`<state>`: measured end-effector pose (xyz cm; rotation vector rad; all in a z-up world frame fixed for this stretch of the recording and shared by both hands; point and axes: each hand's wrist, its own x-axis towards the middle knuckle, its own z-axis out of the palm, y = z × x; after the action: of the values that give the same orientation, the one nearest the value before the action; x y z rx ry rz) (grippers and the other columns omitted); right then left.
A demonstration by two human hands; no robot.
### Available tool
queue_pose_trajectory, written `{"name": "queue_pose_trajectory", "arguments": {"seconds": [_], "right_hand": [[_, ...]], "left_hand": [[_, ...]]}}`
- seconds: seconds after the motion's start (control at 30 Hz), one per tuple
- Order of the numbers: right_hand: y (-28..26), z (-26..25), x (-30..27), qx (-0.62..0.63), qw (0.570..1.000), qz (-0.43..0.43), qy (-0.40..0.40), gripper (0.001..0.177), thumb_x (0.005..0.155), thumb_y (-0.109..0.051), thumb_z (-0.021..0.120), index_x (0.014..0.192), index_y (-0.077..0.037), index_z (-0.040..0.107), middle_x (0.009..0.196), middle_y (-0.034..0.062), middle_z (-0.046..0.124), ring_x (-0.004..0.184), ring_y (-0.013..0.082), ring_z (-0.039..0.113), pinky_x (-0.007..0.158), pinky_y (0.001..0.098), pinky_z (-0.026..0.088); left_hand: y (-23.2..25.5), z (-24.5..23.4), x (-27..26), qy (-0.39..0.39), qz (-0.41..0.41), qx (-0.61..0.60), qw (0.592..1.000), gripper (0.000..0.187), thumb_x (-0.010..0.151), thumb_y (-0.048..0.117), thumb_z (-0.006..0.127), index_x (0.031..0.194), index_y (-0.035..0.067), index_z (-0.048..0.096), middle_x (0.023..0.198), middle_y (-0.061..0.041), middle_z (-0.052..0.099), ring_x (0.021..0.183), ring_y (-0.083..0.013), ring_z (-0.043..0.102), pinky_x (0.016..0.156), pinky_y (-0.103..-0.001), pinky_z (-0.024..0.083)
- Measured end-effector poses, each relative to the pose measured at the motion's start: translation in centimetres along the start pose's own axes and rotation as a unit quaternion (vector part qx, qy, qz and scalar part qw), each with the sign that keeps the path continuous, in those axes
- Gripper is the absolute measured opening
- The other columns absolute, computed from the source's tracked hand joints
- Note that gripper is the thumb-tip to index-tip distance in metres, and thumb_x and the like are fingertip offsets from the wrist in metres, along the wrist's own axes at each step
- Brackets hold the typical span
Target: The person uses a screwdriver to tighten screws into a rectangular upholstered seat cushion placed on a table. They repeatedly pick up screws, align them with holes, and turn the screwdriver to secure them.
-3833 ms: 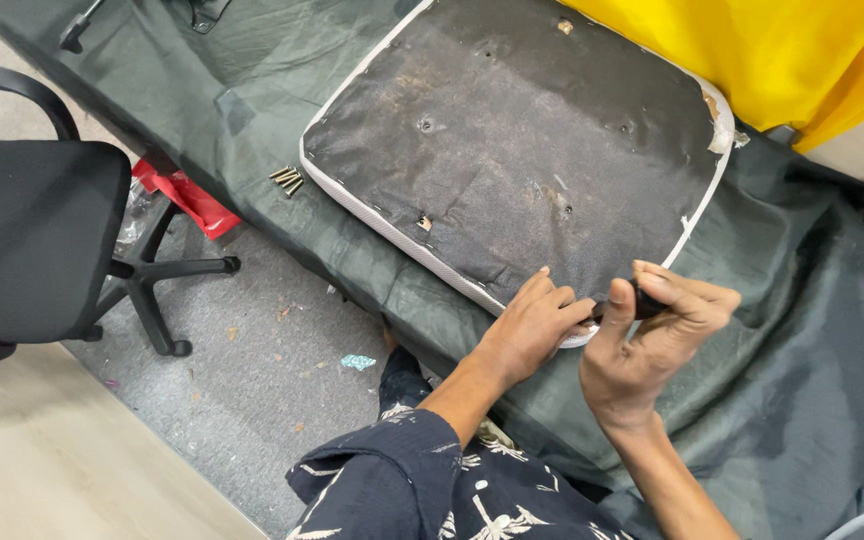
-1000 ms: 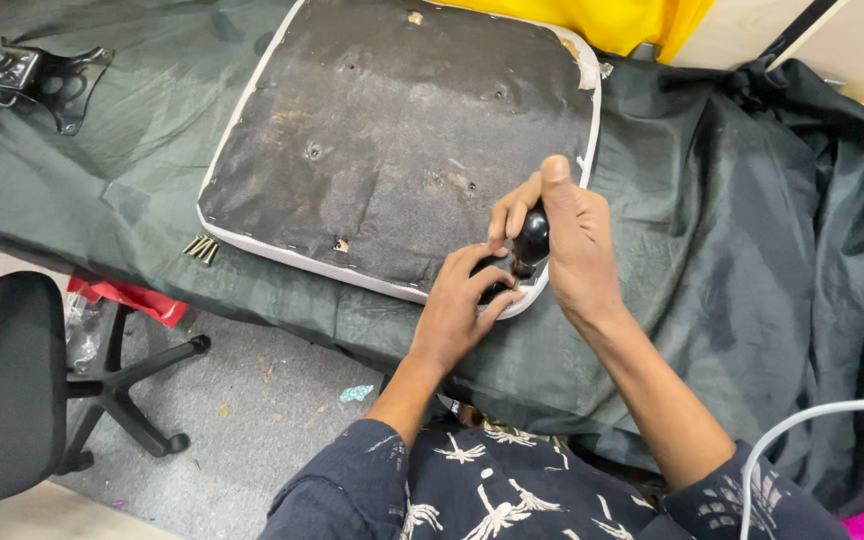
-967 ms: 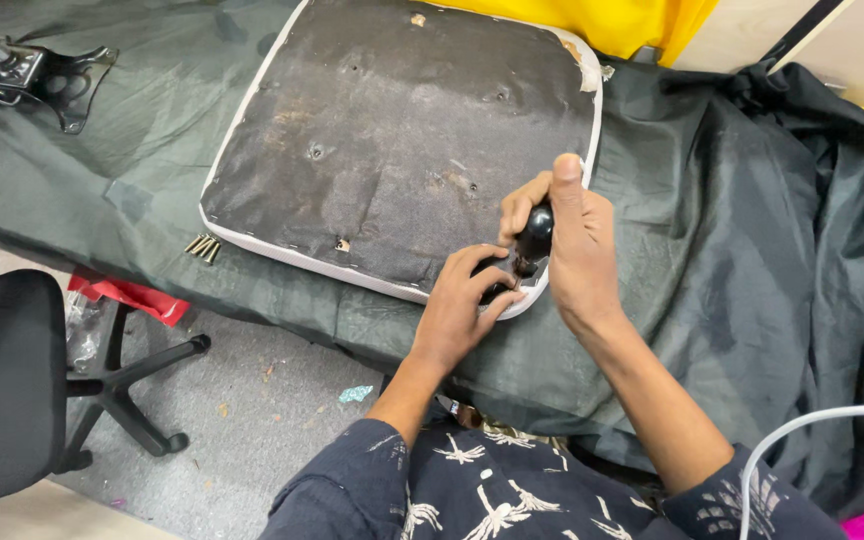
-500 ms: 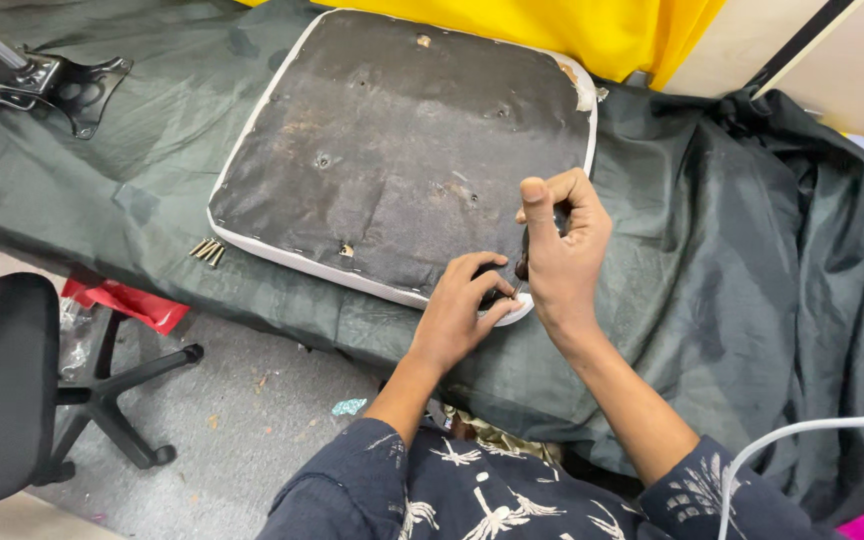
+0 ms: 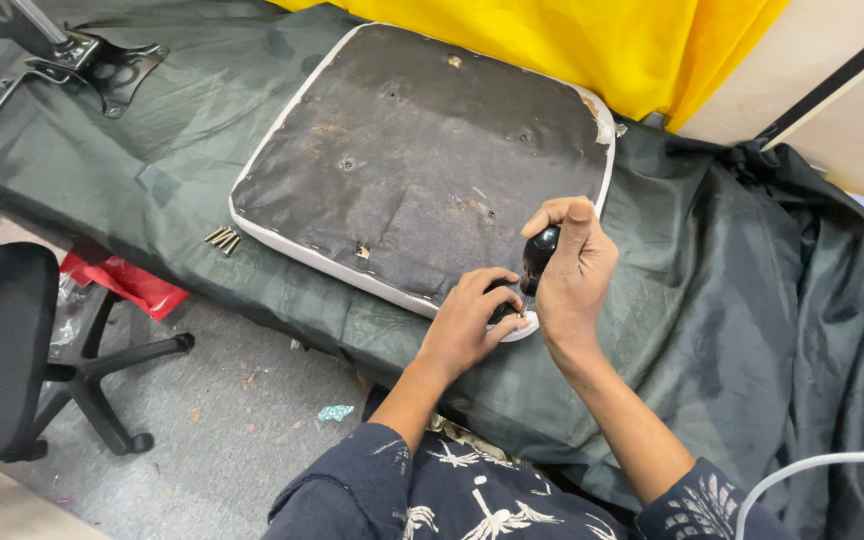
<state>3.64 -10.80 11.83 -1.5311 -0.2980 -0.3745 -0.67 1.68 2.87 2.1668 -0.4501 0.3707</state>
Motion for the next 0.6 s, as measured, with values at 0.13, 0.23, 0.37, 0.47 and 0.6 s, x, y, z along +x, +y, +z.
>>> {"name": "queue_pose_trajectory", "arguments": {"seconds": [0.13, 0.23, 0.37, 0.47, 0.6], "right_hand": [[0.3, 0.4, -0.1, 0.022, 0.999, 0.007, -0.022, 0.057, 0.114, -0.046, 0.04, 0.085, -0.002, 0.062, 0.086, -0.0007, 0.061, 0.062, 0.0036, 0.052, 0.055, 0.0212, 0.041], [0.7, 0.4, -0.5, 0.029, 0.999, -0.018, -0.012, 0.054, 0.113, -0.045, 0.04, 0.09, -0.001, 0.06, 0.092, 0.0008, 0.062, 0.067, 0.0054, 0.05, 0.059, 0.0227, 0.041], [0.1, 0.0, -0.4, -0.067, 0.985, -0.157, -0.002, 0.046, 0.117, -0.039, 0.051, 0.093, -0.001, 0.06, 0.099, 0.0026, 0.061, 0.087, 0.0107, 0.057, 0.079, 0.0268, 0.046], [-1.0, -0.7, -0.3, -0.165, 0.968, -0.19, 0.018, 0.027, 0.099, -0.027, 0.075, 0.095, -0.003, 0.064, 0.102, 0.0059, 0.054, 0.088, 0.0148, 0.055, 0.077, 0.0299, 0.048], [-2.4, -0.8, -0.6, -0.21, 0.96, -0.178, 0.042, 0.024, 0.086, -0.014, 0.09, 0.094, -0.005, 0.07, 0.099, 0.0079, 0.051, 0.081, 0.0146, 0.054, 0.069, 0.0277, 0.047]], "left_hand": [[-0.1, 0.2, -0.2, 0.006, -0.001, 0.006, 1.0, 0.023, 0.085, 0.027, 0.08, 0.097, 0.011, 0.069, 0.131, -0.007, 0.062, 0.127, -0.032, 0.056, 0.106, -0.043, 0.046], [-0.2, 0.4, -0.4, 0.006, 0.002, 0.008, 1.0, 0.022, 0.086, 0.026, 0.079, 0.099, 0.011, 0.07, 0.131, -0.007, 0.062, 0.128, -0.0324, 0.055, 0.107, -0.044, 0.045], [-0.1, 0.4, -0.2, 0.001, -0.016, 0.008, 1.0, 0.02, 0.085, 0.025, 0.078, 0.097, 0.011, 0.069, 0.132, -0.007, 0.062, 0.129, -0.0317, 0.055, 0.106, -0.043, 0.045], [0.1, 0.5, -0.2, 0.003, -0.018, 0.013, 1.0, 0.017, 0.086, 0.023, 0.077, 0.097, 0.012, 0.07, 0.132, -0.006, 0.062, 0.129, -0.0312, 0.054, 0.106, -0.044, 0.044], [0.3, 0.2, -0.4, -0.006, -0.027, 0.014, 1.0, 0.017, 0.087, 0.023, 0.077, 0.097, 0.013, 0.069, 0.132, -0.006, 0.061, 0.13, -0.0304, 0.054, 0.106, -0.044, 0.043]]}}
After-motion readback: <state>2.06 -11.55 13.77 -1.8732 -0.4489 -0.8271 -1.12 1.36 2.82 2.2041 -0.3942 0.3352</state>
